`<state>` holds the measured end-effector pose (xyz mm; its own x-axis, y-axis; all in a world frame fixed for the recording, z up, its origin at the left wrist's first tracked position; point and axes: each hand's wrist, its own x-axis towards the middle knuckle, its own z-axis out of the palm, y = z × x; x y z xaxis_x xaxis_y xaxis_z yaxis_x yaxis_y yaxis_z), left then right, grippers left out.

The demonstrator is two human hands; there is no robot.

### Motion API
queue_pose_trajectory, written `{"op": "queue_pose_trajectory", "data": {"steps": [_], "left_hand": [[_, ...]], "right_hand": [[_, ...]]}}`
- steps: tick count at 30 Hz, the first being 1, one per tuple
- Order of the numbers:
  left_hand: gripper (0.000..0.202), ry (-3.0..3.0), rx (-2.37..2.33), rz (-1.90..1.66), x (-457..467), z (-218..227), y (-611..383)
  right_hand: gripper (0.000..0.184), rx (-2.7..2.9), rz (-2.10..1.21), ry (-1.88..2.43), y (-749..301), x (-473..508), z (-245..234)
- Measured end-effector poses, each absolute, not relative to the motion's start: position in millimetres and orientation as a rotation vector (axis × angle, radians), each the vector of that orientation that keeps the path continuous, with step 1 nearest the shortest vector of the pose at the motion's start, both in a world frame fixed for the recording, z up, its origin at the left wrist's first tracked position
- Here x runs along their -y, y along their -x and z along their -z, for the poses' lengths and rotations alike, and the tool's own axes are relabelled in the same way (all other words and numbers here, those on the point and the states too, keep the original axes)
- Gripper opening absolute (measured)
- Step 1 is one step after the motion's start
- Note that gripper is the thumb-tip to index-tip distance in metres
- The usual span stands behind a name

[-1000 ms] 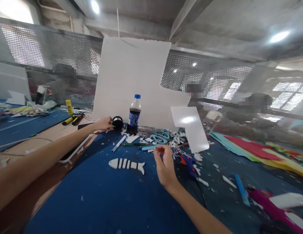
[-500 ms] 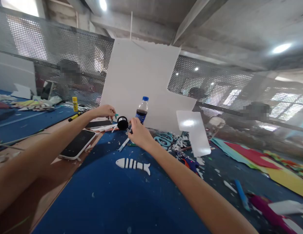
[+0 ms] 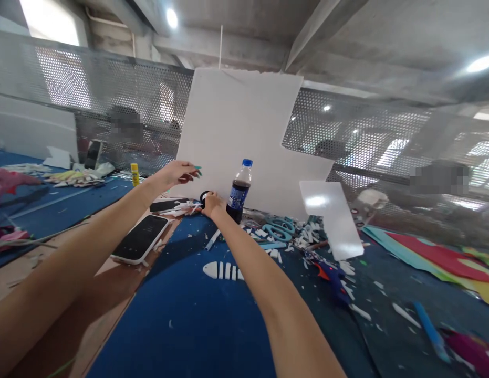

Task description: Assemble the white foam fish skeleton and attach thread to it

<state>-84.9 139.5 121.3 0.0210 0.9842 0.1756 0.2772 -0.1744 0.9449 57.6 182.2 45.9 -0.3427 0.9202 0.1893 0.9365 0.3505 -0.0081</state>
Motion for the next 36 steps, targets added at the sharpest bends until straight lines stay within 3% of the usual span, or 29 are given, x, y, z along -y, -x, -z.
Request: {"op": "queue_pose_trajectory", "data": {"steps": [4, 15, 20, 24, 30, 32, 34, 36], "left_hand": [[0.014, -1.429, -1.146, -1.455, -129.8, -133.5, 81.1], [0.015, -1.322, -0.789, -1.798, -101.5, -163.2, 89.3], [0.015, -1.257, -0.630, -1.891, -95.3, -173.3, 95.6], [0.019, -1.116, -0.400, -1.909, -97.4, -176.9, 99.2], [0.021, -0.782, -0.531, -1.889, -133.3, -151.3, 109.6], [0.014, -0.743, -0.605, -1.833, -145.8, -137.6, 110.0], [0.030, -0.742, -0.664, -1.753, -154.1, -124.8, 107.1], [0.033, -0.773, -0.703, -1.660, -157.6, -114.1, 101.9]], "right_hand": [[0.033, 2.382, 0.219, 1.735, -57.8, -173.3, -38.1], [0.032, 2.268, 0.119, 1.725, -69.9, -136.8, -47.0], [0.034, 2.279, -0.096, 1.600, -87.7, -112.2, -54.5], [0.063, 2.343, -0.415, 1.303, -110.8, -98.3, -74.2], [0.051, 2.260, -1.142, 0.794, -147.0, -90.3, -112.5], [0.047, 2.116, -1.245, 0.706, -157.0, -89.8, -120.8], [0.040, 1.981, -1.288, 0.635, -165.7, -90.7, -127.2], [0.037, 1.794, -1.316, 0.557, -173.3, -93.6, -132.5]]}}
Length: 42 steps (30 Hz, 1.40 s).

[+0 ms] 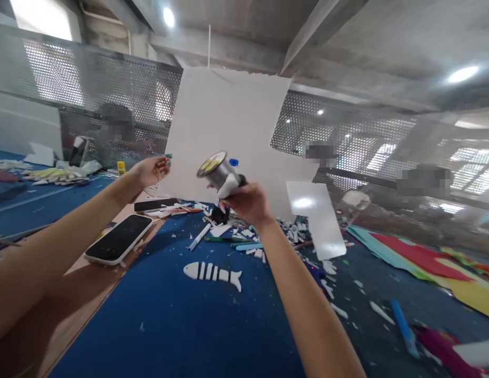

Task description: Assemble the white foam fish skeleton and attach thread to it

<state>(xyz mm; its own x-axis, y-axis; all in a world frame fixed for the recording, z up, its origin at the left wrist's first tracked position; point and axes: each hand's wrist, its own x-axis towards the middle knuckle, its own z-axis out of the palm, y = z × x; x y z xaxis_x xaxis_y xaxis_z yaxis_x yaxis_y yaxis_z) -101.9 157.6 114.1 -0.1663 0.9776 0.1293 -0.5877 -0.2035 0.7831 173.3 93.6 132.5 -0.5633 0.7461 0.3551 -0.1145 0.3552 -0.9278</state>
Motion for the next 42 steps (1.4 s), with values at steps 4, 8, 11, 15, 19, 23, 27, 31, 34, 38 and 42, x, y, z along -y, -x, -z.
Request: {"op": "queue_pose_trajectory", "data": {"steps": [4, 8, 11, 15, 19, 23, 27, 31, 34, 38, 42], "left_hand": [[0.029, -0.916, -0.701, -1.493, -151.0, -102.6, 91.4], [0.007, -1.079, -0.623, -1.415, -135.6, -107.1, 81.8], [0.013, -1.184, -0.586, -1.396, -127.2, -115.9, 73.7], [0.012, -1.317, -0.677, -1.280, -124.5, -123.6, 73.2], [0.017, -1.405, -0.802, -1.091, -123.9, -126.3, 85.1], [0.015, -1.395, -0.693, -1.186, -114.0, -133.0, 88.9], [0.024, -1.199, -0.303, -1.385, -95.9, -145.4, 84.3], [0.039, -1.130, -0.156, -1.472, -82.5, -158.4, 81.7], [0.043, -1.062, -0.077, -1.565, -77.8, -165.5, 81.8], [0.039, -1.008, -0.046, -1.656, -74.1, -169.7, 83.6], [0.041, -1.015, -0.017, -1.683, -68.9, -172.0, 82.5]], "right_hand": [[0.029, 1.149, -1.358, 0.467, -187.9, -109.2, -138.3], [0.021, 0.968, -1.270, 0.571, -198.6, -132.8, -130.3], [0.016, 0.913, -1.202, 0.659, -198.4, -145.5, -118.8], [0.018, 0.916, -1.126, 0.724, -194.5, -149.7, -111.7], [0.022, 0.958, -1.085, 0.755, -196.3, -147.4, -114.5], [0.026, 1.015, -1.063, 0.779, -197.9, -147.3, -114.0], [0.028, 1.055, -1.031, 0.842, -198.4, -150.4, -107.9], [0.028, 1.129, -0.933, 0.977, -201.9, -150.3, -105.2], [0.029, 1.222, -0.791, 1.043, -207.6, -145.8, -112.0], [0.024, 1.419, -0.664, 1.081, -216.1, -136.1, -129.1], [0.026, 1.741, -0.719, 1.160, -215.4, -122.3, -140.0]]}}
